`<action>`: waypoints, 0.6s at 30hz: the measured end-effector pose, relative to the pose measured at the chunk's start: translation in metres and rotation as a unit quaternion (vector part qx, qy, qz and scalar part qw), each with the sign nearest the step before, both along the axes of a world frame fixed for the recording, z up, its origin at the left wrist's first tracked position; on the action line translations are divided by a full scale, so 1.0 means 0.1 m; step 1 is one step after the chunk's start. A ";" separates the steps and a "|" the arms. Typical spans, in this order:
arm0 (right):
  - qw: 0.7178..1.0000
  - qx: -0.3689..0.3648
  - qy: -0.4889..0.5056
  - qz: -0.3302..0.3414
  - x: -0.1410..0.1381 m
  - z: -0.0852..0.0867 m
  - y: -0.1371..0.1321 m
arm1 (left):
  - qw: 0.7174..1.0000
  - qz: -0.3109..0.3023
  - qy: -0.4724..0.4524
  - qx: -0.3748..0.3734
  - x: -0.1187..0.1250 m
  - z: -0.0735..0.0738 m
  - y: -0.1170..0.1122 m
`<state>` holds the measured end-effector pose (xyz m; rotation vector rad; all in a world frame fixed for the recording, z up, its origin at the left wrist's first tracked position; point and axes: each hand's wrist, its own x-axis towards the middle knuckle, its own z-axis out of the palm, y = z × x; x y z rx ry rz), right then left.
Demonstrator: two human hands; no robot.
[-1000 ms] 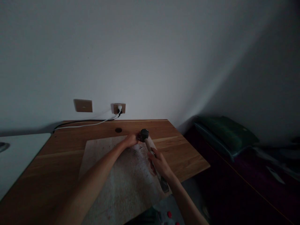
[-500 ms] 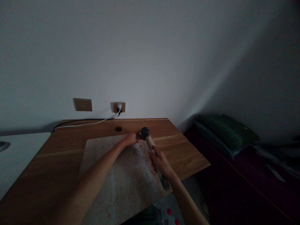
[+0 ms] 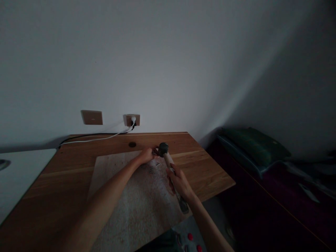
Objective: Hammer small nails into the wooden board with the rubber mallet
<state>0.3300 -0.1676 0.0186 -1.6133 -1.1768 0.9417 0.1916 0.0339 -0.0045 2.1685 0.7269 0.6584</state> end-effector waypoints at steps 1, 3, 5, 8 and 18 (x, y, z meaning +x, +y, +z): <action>1.000 0.001 0.000 -0.002 0.00 -0.01 0.00 | 1.000 -0.001 -0.002 -0.001 0.00 0.00 0.00; 1.000 0.003 -0.001 -0.006 -0.01 -0.02 -0.01 | 1.000 -0.001 -0.004 -0.003 0.00 -0.01 0.00; 1.000 0.000 -0.001 -0.006 -0.01 -0.01 -0.01 | 1.000 0.001 -0.005 -0.004 0.00 -0.02 0.01; 1.000 -0.002 0.000 -0.003 -0.02 0.01 0.00 | 1.000 0.002 -0.004 -0.004 0.01 -0.02 0.01; 1.000 -0.002 0.004 -0.027 0.01 -0.05 -0.07 | 1.000 -0.011 0.005 -0.008 0.01 -0.01 0.02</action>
